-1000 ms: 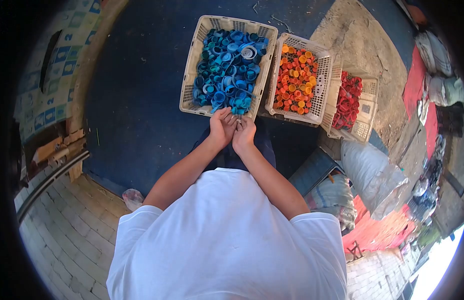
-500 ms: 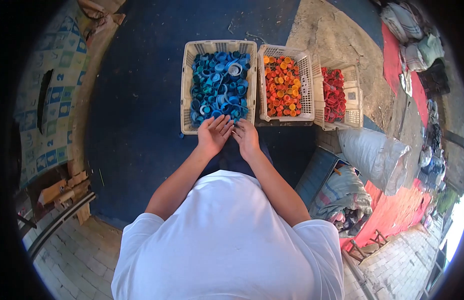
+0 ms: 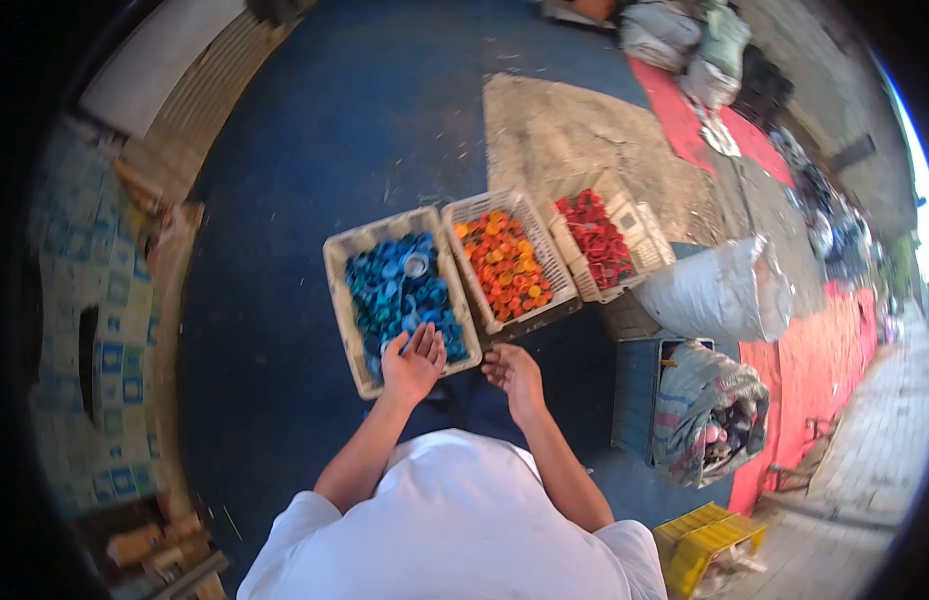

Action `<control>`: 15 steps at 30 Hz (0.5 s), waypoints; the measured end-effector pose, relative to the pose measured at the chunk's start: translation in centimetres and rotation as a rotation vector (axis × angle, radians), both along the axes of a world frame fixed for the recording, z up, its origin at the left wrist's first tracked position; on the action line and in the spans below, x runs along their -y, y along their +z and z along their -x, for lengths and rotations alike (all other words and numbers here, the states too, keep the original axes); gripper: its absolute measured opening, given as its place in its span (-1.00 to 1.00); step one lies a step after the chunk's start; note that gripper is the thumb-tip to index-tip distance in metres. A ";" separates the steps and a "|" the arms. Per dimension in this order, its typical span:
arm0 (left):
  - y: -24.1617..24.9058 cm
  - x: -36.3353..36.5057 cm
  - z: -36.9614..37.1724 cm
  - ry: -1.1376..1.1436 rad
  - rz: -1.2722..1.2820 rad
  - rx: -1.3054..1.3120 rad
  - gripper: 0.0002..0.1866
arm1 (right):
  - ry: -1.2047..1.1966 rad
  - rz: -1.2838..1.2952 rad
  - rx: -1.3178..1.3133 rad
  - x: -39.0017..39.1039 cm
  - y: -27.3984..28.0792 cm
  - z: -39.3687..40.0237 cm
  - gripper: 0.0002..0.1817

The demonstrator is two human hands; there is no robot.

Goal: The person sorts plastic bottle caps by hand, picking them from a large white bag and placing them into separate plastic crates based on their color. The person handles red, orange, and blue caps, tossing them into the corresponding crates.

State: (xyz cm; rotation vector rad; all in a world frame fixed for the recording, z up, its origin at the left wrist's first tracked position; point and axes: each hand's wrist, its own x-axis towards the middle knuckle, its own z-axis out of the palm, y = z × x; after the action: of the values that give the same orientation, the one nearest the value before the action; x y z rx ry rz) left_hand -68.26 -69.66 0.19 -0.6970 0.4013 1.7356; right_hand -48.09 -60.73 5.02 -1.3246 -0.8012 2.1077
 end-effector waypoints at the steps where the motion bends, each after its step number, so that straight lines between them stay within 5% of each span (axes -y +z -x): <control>1: 0.4 -0.4 -0.5 -0.056 -0.004 0.006 -0.62 | -0.021 -0.006 0.003 0.3 0.6 -0.7 -0.70; 15: 2.4 -10.9 -10.6 -0.567 0.118 -0.088 -0.68 | -0.383 -0.064 0.015 -4.8 0.2 -14.8 -0.80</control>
State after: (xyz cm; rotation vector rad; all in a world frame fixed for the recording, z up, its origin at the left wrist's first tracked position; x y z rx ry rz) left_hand -57.67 -58.71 2.63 -0.5243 0.6934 1.2133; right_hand -33.33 -55.95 5.18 -1.3400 -0.5620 1.7602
